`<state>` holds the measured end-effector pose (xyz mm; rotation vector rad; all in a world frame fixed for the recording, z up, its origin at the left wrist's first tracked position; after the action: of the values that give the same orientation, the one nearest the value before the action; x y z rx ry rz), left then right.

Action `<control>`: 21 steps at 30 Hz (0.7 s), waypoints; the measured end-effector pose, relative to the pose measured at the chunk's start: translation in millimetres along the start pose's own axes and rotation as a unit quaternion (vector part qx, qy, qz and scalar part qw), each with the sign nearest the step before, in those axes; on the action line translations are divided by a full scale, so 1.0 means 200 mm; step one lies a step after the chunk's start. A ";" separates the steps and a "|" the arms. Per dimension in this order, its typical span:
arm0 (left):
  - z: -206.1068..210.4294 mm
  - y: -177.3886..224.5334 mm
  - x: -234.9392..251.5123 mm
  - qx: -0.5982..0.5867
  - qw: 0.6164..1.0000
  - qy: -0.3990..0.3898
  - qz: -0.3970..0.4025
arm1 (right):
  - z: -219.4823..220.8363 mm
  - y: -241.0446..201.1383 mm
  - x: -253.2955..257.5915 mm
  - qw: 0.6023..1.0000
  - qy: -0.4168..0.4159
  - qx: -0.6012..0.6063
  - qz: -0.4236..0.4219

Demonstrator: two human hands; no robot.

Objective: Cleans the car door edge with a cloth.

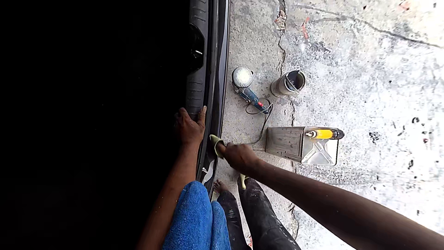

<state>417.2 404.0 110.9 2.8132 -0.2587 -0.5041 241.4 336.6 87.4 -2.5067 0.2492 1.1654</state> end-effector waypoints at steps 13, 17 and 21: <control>0.00 -0.02 0.00 0.021 1.000 0.007 -0.008 | 0.08 0.09 0.08 0.996 0.031 0.087 0.008; 0.01 -0.01 -0.03 0.014 1.000 0.017 -0.003 | -0.38 0.48 0.34 0.985 0.146 0.048 0.078; -0.01 -0.03 0.03 0.002 0.999 0.048 0.014 | -0.32 0.56 0.16 0.950 0.223 0.190 0.105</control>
<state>424.0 409.6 108.5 2.8247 -0.2784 -0.3618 273.6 207.4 72.7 -2.3949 0.7936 0.5267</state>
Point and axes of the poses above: each hand's wrist, its own x-axis towards the middle knuckle, its own z-axis out of the palm, y = z × x, the point moved 10 cm from there along x, towards the middle knuckle, and after that the axes turned 1 degree about -x, right-handed, at the moved point
